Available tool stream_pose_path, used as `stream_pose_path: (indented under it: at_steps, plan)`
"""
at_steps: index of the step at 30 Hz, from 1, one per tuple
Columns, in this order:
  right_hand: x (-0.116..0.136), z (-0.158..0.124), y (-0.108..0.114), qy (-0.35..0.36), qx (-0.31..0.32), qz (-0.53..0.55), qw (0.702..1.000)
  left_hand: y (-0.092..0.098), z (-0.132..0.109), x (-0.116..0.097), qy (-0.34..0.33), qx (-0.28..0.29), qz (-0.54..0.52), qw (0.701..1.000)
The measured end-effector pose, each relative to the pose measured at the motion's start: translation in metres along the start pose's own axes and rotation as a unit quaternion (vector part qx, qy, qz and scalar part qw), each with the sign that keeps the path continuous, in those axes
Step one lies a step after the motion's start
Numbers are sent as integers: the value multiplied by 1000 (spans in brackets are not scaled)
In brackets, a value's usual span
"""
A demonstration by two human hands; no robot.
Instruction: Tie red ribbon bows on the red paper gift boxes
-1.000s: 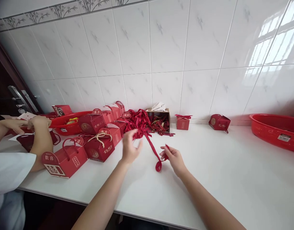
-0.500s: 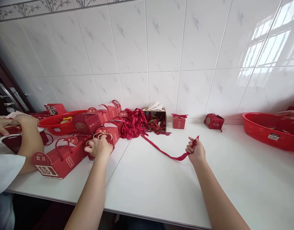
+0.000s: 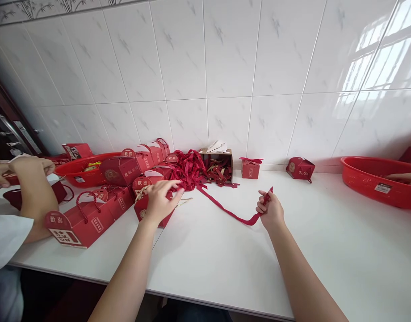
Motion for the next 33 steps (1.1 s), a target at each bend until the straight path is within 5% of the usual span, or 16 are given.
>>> stream_pose_path:
  at_steps: [3,6,9,13,18,22,26,33]
  plan:
    - [1,-1,1,15,-14,-15,1000,22,-6,34,223,-91,105,965]
    - [3,-2,2,36,-33,-35,998,12,-9,59,334,17,124,934]
    - [6,-5,-4,50,-25,-57,997,-5,-4,57,278,83,75,954]
    - [9,-13,-21,49,11,-90,995,-34,0,12,72,160,-93,980]
    - [3,-40,-61,2,141,-170,975,-54,-19,-60,-113,286,-328,893]
    - [0,-69,-88,-11,263,-279,924,-62,-33,-84,-108,358,-426,823]
    - [-2,-86,-98,-28,306,-336,890,-69,-38,-84,-48,379,-479,790]
    - [-9,-93,-104,-18,289,-397,871,-67,-33,-84,-70,337,-385,856]
Point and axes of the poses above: each hand's wrist, its own z-axis towards the middle knuckle, its own y-axis out of the back of the hand, x = y × z, the point moved 7 cm from there along z, towards the middle knuckle, and after that the axes turned 4 degrees about x, right-handed, at the moved point
